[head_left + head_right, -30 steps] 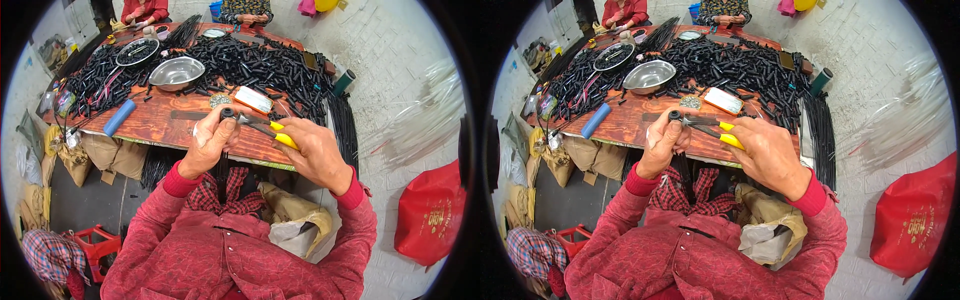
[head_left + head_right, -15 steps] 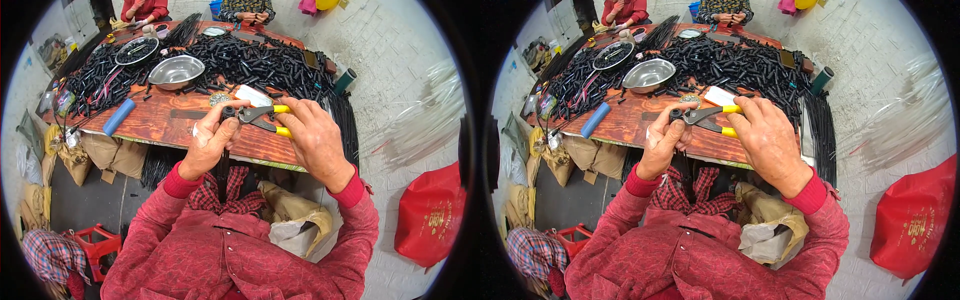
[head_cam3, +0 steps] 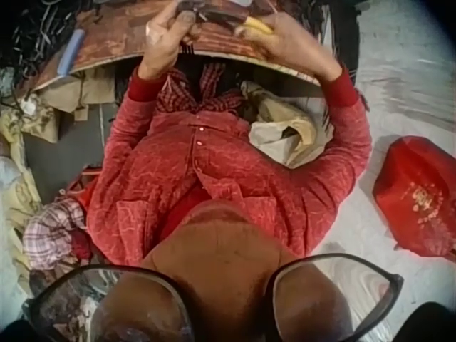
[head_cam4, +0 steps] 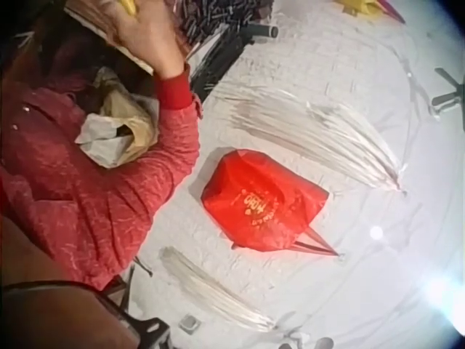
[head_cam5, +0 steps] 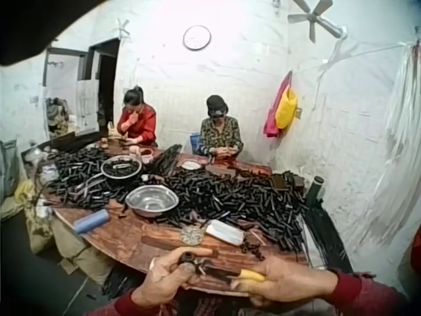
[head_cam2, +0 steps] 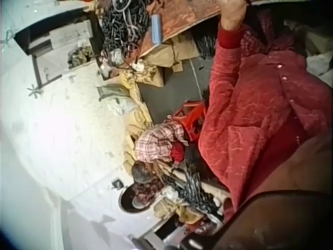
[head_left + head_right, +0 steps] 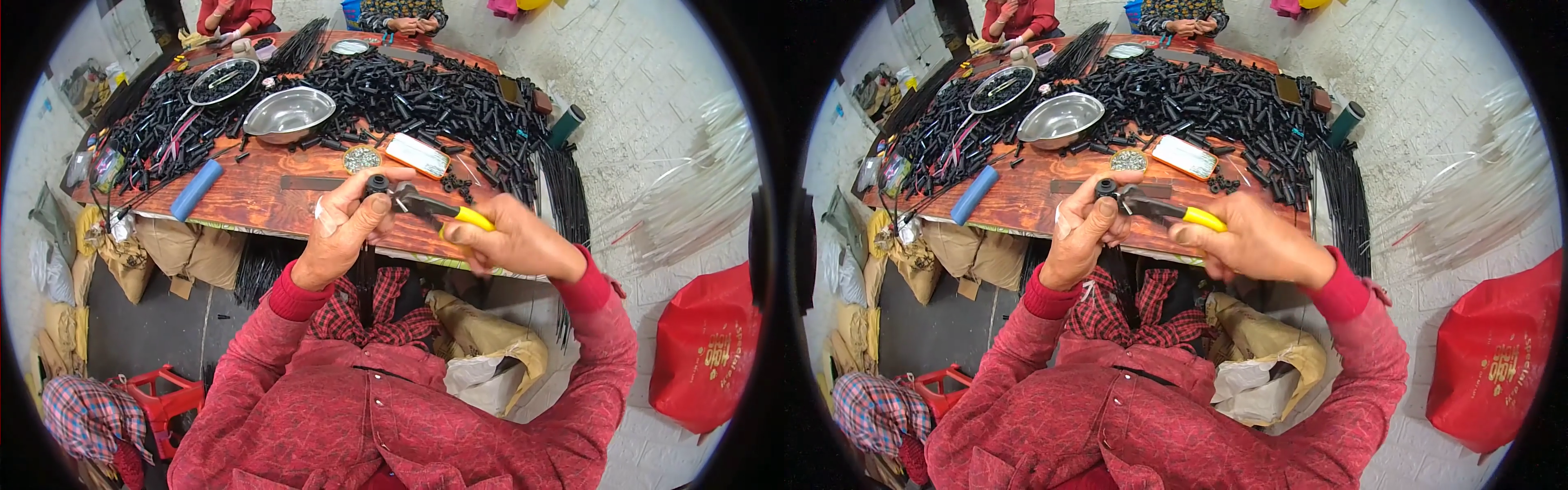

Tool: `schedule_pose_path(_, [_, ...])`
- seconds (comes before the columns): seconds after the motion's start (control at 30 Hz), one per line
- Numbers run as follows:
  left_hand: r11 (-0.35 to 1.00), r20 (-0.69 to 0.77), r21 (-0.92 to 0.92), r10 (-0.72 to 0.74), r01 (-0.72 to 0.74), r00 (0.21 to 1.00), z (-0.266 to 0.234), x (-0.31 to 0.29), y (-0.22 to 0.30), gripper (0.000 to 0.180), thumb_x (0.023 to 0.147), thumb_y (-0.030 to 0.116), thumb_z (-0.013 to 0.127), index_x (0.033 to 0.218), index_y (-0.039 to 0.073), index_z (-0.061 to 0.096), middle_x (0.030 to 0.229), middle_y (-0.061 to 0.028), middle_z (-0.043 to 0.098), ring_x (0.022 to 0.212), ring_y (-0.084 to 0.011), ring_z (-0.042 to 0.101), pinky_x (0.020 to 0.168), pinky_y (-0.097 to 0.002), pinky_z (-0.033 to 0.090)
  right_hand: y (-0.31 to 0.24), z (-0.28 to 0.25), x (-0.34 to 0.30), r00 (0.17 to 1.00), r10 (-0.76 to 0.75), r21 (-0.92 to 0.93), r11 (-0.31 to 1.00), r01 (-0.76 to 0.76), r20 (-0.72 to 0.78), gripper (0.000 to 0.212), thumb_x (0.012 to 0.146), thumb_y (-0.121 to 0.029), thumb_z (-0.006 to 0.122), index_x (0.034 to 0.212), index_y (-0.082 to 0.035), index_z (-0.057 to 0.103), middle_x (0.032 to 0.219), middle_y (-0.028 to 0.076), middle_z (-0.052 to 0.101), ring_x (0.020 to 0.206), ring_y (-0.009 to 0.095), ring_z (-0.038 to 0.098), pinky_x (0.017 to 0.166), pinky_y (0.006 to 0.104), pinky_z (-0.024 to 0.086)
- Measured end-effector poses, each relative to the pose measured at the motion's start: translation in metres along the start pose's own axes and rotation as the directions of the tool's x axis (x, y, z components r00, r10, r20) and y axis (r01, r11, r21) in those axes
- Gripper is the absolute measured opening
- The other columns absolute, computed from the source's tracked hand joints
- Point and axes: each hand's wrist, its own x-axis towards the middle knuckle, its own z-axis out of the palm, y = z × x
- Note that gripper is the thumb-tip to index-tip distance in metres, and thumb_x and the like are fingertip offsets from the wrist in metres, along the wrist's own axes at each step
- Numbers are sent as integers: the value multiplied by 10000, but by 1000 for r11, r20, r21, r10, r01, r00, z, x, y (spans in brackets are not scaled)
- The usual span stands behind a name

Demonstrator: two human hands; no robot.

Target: Assembling small plastic components and metal rods onto wire harnesses at an assembly workstation.

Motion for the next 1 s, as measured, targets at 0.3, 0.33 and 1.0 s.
schedule_pose_path(0.3, [998,-42,-48,-43,41,998,-11,2,-9,395,988,300,596,1253,9,567,724,57,459,603,-29,394,527,-197,313,-17,2,-14,978,129,227,970,-89,-167,455,791,-222,808,1116,-1,580,896,35,622,789,155,644,633,279,491])
schedule_pose_path(0.33, [996,-55,-72,-51,47,997,-11,2,-9,396,988,299,597,1253,7,566,719,58,451,600,-30,386,525,-199,312,-21,2,-13,957,32,24,999,-26,-287,421,817,-242,783,1103,-1,591,881,44,643,771,172,654,630,288,491])
schedule_pose_path(1.0, [984,50,-167,-60,68,997,-5,2,-8,443,984,310,600,1280,-17,555,719,56,460,599,-33,371,525,-194,296,-4,-6,-36,696,283,696,117,-708,660,776,992,-638,308,874,51,647,553,49,567,421,106,537,424,226,435])
